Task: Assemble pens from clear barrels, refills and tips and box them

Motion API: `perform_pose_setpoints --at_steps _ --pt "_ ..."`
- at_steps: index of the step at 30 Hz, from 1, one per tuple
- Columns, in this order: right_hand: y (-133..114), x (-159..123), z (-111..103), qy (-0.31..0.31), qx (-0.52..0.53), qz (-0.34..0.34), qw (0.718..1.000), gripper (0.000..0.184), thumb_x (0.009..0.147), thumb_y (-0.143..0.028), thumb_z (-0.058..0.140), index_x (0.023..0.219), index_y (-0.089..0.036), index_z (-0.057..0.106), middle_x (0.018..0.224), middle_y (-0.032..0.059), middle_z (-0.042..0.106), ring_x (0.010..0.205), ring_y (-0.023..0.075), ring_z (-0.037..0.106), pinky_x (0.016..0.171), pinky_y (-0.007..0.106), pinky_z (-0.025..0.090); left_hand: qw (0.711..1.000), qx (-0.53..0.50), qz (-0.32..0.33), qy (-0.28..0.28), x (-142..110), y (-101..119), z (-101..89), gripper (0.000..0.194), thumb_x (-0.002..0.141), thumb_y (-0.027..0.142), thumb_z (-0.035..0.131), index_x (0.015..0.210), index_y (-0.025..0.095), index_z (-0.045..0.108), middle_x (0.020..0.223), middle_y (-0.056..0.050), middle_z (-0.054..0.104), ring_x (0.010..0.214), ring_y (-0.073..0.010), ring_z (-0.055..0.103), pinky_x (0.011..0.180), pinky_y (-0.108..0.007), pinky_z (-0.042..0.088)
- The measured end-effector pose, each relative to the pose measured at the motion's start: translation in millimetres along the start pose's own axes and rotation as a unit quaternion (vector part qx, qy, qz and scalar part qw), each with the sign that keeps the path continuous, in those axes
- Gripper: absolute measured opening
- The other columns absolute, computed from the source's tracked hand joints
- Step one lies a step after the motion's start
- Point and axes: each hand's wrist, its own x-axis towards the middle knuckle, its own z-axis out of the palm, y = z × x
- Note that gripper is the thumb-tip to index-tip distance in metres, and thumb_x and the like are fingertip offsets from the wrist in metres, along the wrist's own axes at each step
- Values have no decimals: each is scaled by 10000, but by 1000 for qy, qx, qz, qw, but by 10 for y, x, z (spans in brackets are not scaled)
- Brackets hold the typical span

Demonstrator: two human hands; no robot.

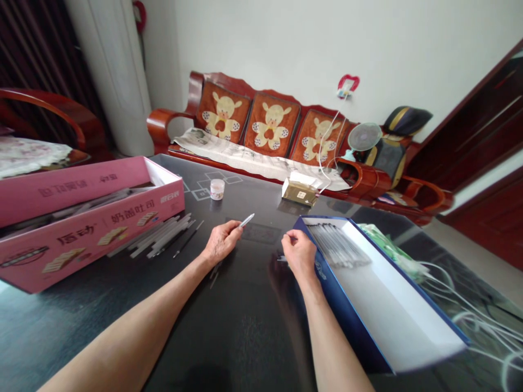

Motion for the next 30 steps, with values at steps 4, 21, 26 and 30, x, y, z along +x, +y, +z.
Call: perform_pose_setpoints --at_steps 4,21,26,30 --pt "-217 -114 156 -99 333 190 918 202 661 -335 641 771 -171 598 774 52 709 665 163 668 588 262 528 994 98 52 -1 -36 28 -12 345 866 385 434 959 161 680 627 7 596 584 -119 529 591 -212 396" --pt "-266 -282 396 -127 534 206 810 265 643 -308 718 871 -180 676 683 -28 594 644 77 550 545 167 496 950 240 196 -47 -64 -13 -1 277 900 278 434 1023 196 667 831 -47 679 731 -143 625 668 -223 440" --pt "-239 -280 413 -123 536 186 814 302 645 -322 745 904 -175 695 687 -23 605 656 83 558 577 184 511 945 252 201 -54 -67 -33 8 272 893 278 444 1030 204 667 800 -37 666 716 -142 624 641 -216 431" --pt "-213 -272 425 -120 524 172 825 283 658 -323 738 900 -179 702 674 -23 604 654 89 559 584 194 513 943 260 197 -64 -73 -28 2 268 896 281 437 1001 215 675 777 -32 658 704 -140 623 630 -214 426"
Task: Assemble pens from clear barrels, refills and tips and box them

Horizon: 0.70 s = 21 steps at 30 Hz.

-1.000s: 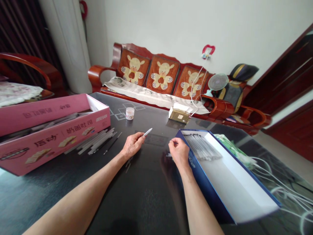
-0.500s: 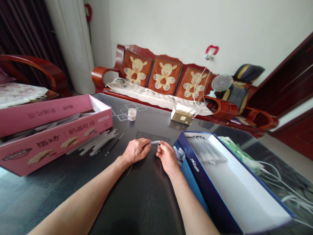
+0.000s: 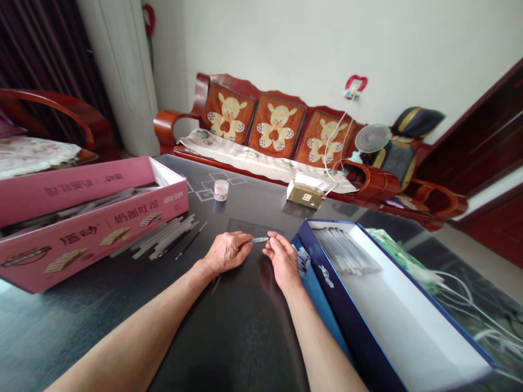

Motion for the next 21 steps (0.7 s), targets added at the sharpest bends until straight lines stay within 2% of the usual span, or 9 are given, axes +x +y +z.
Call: perform_pose_setpoints --at_steps 8,10,11,12,13,15,16,18,21 --pt "21 25 -25 -2 -27 -5 1000 277 691 -349 694 918 -191 686 679 -17 604 650 105 568 605 232 517 1000 1 -7 -6 0 6 -2 269 896 284 437 994 219 678 785 -32 668 723 -145 633 643 -216 433" --pt "15 32 -45 2 -107 -44 993 253 736 -352 639 930 -195 677 714 -3 615 657 120 573 614 253 515 1000 -2 -9 2 2 -9 7 272 897 289 437 1003 218 677 806 -35 678 736 -145 636 651 -214 436" --pt "7 31 -56 4 -175 -85 981 230 757 -333 609 929 -195 674 756 10 626 680 131 580 636 265 515 1000 -3 -14 13 2 -18 12 275 899 293 435 1008 216 676 825 -38 684 748 -147 639 660 -214 438" --pt "-2 25 -65 0 -256 -136 957 205 775 -300 580 924 -193 672 804 26 634 714 141 588 670 274 513 999 -5 -20 27 4 -28 18 278 901 297 434 1009 213 676 849 -43 691 763 -150 641 671 -216 440" --pt "-13 14 -72 -10 -341 -187 921 185 788 -257 552 914 -190 669 849 41 636 750 149 592 709 279 506 999 -4 -30 42 5 -37 24 282 905 305 431 1009 210 675 864 -46 694 769 -153 642 678 -218 442" --pt "-35 -24 -77 -45 -490 -258 831 176 804 -179 511 891 -187 663 887 58 625 799 157 591 767 276 481 997 -5 -43 60 7 -52 35 286 904 320 436 1000 200 677 855 -50 694 739 -152 637 678 -223 441" --pt "-45 -48 -74 -59 -549 -268 790 178 812 -157 498 879 -188 660 875 60 616 800 159 587 770 271 469 997 -7 -43 64 7 -57 40 290 904 326 435 1002 199 677 851 -50 694 730 -151 634 677 -222 440" --pt "-65 -98 -66 -60 -637 -256 724 169 818 -142 497 843 -190 657 845 61 598 783 163 577 738 261 452 997 -10 -39 62 5 -59 47 296 903 332 433 1002 200 679 841 -51 691 720 -150 627 671 -221 439" --pt "-116 -152 -76 -18 -710 -229 665 126 784 -144 538 761 -188 653 833 67 579 791 177 569 698 256 434 998 -11 -31 51 -3 -53 49 300 901 329 428 1006 208 681 830 -48 686 719 -148 621 665 -219 438"
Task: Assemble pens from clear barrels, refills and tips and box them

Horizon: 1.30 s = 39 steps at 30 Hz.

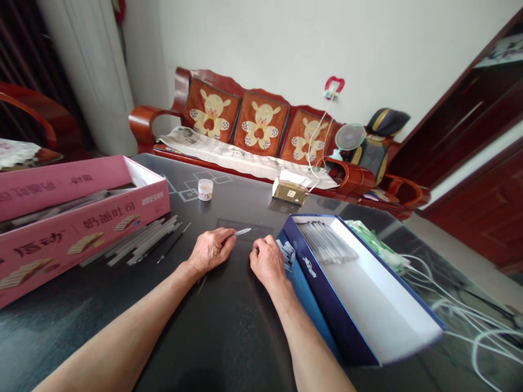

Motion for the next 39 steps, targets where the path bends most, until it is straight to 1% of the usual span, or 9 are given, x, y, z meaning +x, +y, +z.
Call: perform_pose_setpoints --at_steps 6,16,20,22,25,27,29,32,39 --pt "218 106 -191 31 -33 33 998 167 803 -183 545 876 -176 695 899 91 612 833 183 594 767 264 455 1000 1 -3 3 -3 15 -14 305 907 332 418 1019 208 674 864 -52 693 757 -157 639 692 -223 447" --pt "474 539 -232 -106 -96 97 985 214 616 1 592 645 -177 707 635 67 657 662 194 642 644 295 475 1000 -3 -9 7 3 19 -17 276 899 313 438 997 215 678 847 -48 691 766 -166 646 666 -228 435" --pt "363 461 -208 -21 58 72 996 225 751 -150 565 916 -181 715 871 80 683 759 162 642 741 285 489 1000 -2 -6 5 3 22 -11 273 903 310 438 994 212 676 850 -47 692 773 -169 651 673 -236 440" --pt "255 380 -132 33 275 109 955 255 785 -277 568 993 -180 678 901 66 678 758 154 636 697 273 501 1000 -1 -2 4 3 27 -11 270 906 302 435 994 210 673 851 -44 693 776 -167 652 678 -236 442" --pt "89 260 34 59 564 214 796 325 716 -395 666 969 -194 627 861 25 679 729 133 631 597 225 491 1000 2 1 4 1 30 -7 261 906 289 437 995 207 668 850 -39 695 774 -159 652 680 -232 444" --pt "17 209 117 63 664 256 699 356 637 -380 748 909 -201 604 847 3 681 697 106 624 577 196 480 1000 6 3 4 -2 27 1 254 906 283 439 991 208 666 839 -33 693 770 -154 651 673 -227 443" --pt "-12 189 148 65 712 269 645 378 590 -350 795 878 -204 598 843 -12 687 677 88 619 574 182 479 1000 11 6 3 -5 23 10 248 905 281 441 988 211 665 833 -28 691 772 -150 651 668 -223 442" --pt "-12 194 130 68 729 262 628 382 577 -327 815 877 -203 615 846 -13 692 679 83 622 572 176 484 1000 18 10 -1 -6 19 17 247 905 282 443 997 211 661 844 -25 692 779 -149 652 665 -221 442" --pt "-21 187 155 58 712 231 661 353 623 -329 795 905 -194 631 886 2 696 719 89 627 590 180 491 999 24 24 -30 -3 36 -5 244 901 279 441 1001 220 657 821 -16 679 765 -147 649 650 -221 436"
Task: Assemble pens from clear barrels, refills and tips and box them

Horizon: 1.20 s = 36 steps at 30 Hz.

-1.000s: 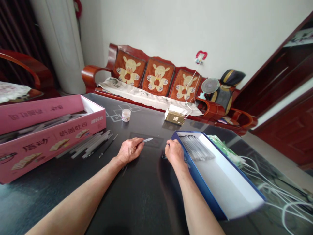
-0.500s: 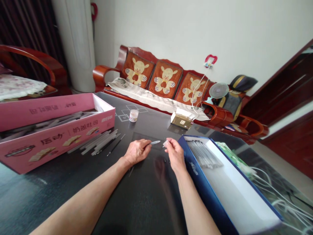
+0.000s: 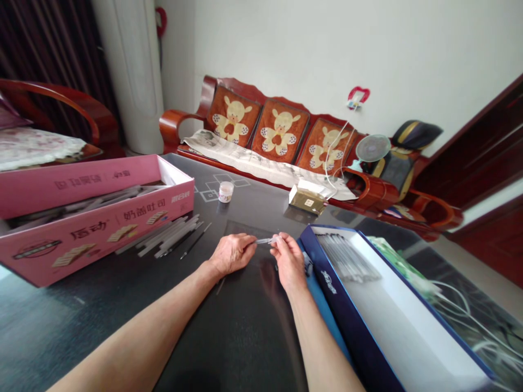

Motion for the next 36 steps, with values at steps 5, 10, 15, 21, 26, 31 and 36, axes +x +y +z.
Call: perform_pose_setpoints --at_steps 5,10,15,21,26,31,36 --pt "49 16 -19 -20 -70 -25 997 335 670 -359 762 924 -186 628 892 12 699 741 105 636 616 202 504 1000 5 -1 -11 5 11 -13 250 905 280 433 998 218 657 814 -17 674 758 -145 646 650 -222 434" --pt "13 53 -90 -66 -161 -56 983 380 703 -389 733 1015 -188 652 892 18 690 766 133 646 706 274 544 999 15 11 -29 -1 4 -29 257 920 290 418 1006 216 649 811 -19 668 755 -146 641 647 -224 430" --pt "-44 37 -91 -76 -176 -36 981 320 682 -389 741 913 -174 689 741 -7 665 693 130 634 713 296 553 998 45 22 -34 -3 7 -55 259 933 311 406 961 216 645 786 -18 648 730 -142 629 611 -222 407" --pt "-160 -15 -16 -54 -133 28 989 304 589 -340 791 806 -153 689 638 -26 625 589 100 592 608 249 536 994 95 45 -17 -14 43 -77 284 948 326 380 897 205 632 744 -15 617 681 -136 597 547 -229 357" --pt "-199 -30 12 -33 -124 63 990 322 547 -325 799 789 -146 687 608 -26 615 556 96 576 563 239 519 989 127 72 10 -20 71 -72 275 949 300 382 909 195 633 731 -20 608 686 -140 571 562 -237 357" --pt "-183 -15 24 -40 -137 69 987 317 566 -339 774 798 -155 660 624 -29 615 553 98 576 568 244 513 987 138 81 17 1 40 -59 281 956 295 384 949 192 645 741 -28 612 696 -146 546 601 -255 372" --pt "-216 -11 -17 -119 -304 -41 944 216 709 -340 664 846 -173 661 656 -7 631 587 129 591 587 257 491 984 147 94 46 30 -62 -86 295 960 326 395 1072 221 646 851 -52 654 793 -181 545 768 -336 387"
